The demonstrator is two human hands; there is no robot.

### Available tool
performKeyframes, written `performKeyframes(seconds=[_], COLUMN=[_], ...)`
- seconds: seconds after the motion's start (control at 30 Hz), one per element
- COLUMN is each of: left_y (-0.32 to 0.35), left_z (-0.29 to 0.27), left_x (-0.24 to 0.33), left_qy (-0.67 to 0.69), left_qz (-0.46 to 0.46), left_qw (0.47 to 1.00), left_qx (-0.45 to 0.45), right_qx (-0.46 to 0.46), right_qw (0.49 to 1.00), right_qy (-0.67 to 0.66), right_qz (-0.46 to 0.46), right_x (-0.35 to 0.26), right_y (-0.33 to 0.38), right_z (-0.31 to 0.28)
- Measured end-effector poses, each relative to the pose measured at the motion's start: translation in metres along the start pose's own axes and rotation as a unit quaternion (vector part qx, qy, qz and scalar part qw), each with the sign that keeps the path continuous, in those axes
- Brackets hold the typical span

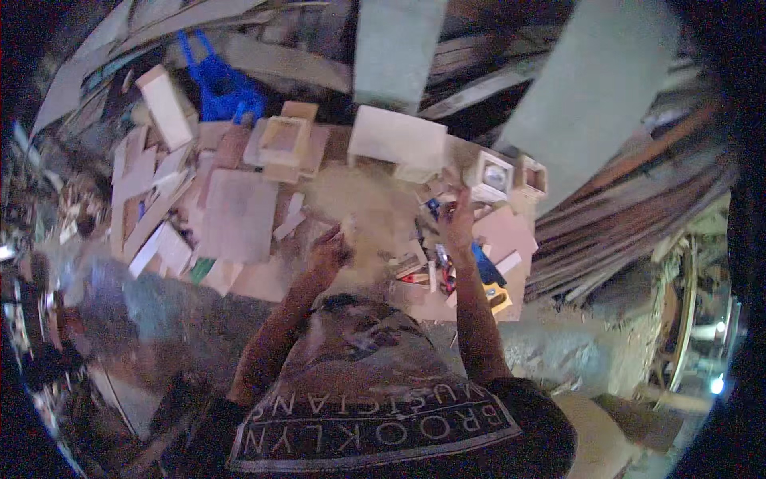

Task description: Manually assembling and checking the fit of small wooden frame components on a workbench.

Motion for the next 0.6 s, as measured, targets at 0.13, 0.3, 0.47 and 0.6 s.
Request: performKeyframes(seconds=[0.13,0.3,0.47,0.6], left_y=[0.021,0.019,0.028,0.029], left_z=[-0.005,-0.007,-0.004,-0.003], left_x=[-0.031,0.014,0.022,0.035], left_qy=[-0.114,0.219,0.261,0.292], left_qz=[0.032,-0.245,-0.304,-0.344], left_qw=[0.992,0.944,0.909,0.886], left_qx=[0.046,0.032,0.113,0.108], right_qx=[0.132,0.027,-0.169,-0.254], right_qw=[0.987,0.958,0.894,0.889], right_qy=[0.077,0.282,0.413,0.341], right_qz=[-0.055,0.044,-0.040,-0.169], right_x=[0.047,0.115,0.179,0.206], right_y=[-0.049,-0.072,-0.101,-0.110], right_z=[-0.079,-0.112,-0.116,-0.124])
Point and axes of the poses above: each hand's wrist, its own y-axis away from the middle knuckle, its own z-axis out of the palm, x = y × z, the point moved 5 cm from there along -y, towards the middle knuckle, and after that the axes turned 15 degrees about -y, right-handed, at the moved point
